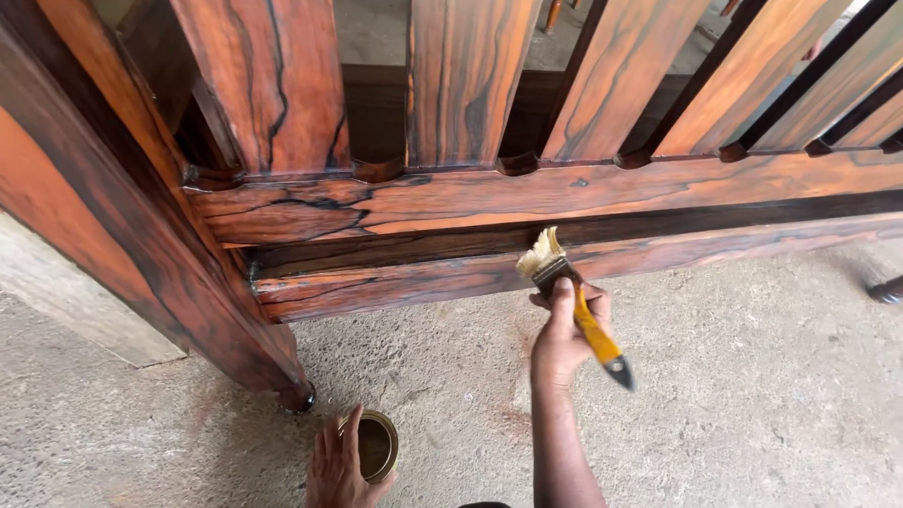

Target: The person applies varnish to a wooden bed frame using a brush. They dip the brush into a can of varnish and coat the legs and lower frame of the bed, occasionally moving a wooden plank to access different areas.

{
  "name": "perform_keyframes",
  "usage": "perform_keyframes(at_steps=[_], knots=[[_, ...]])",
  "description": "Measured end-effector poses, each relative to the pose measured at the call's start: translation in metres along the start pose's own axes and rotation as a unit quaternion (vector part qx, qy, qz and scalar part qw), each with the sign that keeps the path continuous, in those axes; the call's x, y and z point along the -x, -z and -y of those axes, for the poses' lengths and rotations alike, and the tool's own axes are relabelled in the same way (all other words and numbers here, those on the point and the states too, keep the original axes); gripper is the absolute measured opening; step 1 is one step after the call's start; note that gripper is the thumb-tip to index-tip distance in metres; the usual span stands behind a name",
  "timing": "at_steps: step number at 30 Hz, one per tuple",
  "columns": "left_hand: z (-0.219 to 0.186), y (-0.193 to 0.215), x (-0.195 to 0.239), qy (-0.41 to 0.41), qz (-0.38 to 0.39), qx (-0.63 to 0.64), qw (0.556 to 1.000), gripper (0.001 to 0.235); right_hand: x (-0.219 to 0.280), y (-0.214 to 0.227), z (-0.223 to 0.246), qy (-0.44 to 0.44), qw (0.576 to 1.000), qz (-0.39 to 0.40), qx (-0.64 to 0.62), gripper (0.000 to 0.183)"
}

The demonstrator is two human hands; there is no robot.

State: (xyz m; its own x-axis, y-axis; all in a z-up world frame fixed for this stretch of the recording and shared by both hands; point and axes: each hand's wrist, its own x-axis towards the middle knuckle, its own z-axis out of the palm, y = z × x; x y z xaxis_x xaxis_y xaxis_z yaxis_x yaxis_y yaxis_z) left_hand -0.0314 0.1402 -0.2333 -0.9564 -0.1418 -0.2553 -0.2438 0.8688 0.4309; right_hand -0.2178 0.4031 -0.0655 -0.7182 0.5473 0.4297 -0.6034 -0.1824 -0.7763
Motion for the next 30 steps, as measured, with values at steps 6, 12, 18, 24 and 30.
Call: perform_keyframes(at_steps=[6, 12, 18, 24, 30], knots=[[0.003, -0.005, -0.004, 0.001, 0.015, -0.009, 1.000, 0.131, 0.009, 0.002, -0.010, -0.011, 0.996, 0.091, -0.004, 0.019], [0.001, -0.006, 0.000, -0.005, 0.005, -0.008, 1.000, 0.131, -0.023, 0.029, -0.013, 0.035, 0.996, 0.023, 0.080, 0.023], [0.001, -0.003, 0.000, -0.012, -0.009, 0.005, 1.000, 0.133, 0.011, 0.009, -0.023, 0.119, 0.978, -0.051, 0.163, 0.023], [-0.001, 0.004, 0.008, -0.022, -0.024, 0.022, 0.999, 0.131, 0.077, -0.056, -0.009, 0.238, 0.927, 0.170, 0.237, 0.023], [-0.002, 0.005, 0.008, -0.047, -0.073, 0.029, 0.996, 0.133, 0.059, -0.050, -0.010, 0.021, 0.933, 0.303, 0.193, 0.020]])
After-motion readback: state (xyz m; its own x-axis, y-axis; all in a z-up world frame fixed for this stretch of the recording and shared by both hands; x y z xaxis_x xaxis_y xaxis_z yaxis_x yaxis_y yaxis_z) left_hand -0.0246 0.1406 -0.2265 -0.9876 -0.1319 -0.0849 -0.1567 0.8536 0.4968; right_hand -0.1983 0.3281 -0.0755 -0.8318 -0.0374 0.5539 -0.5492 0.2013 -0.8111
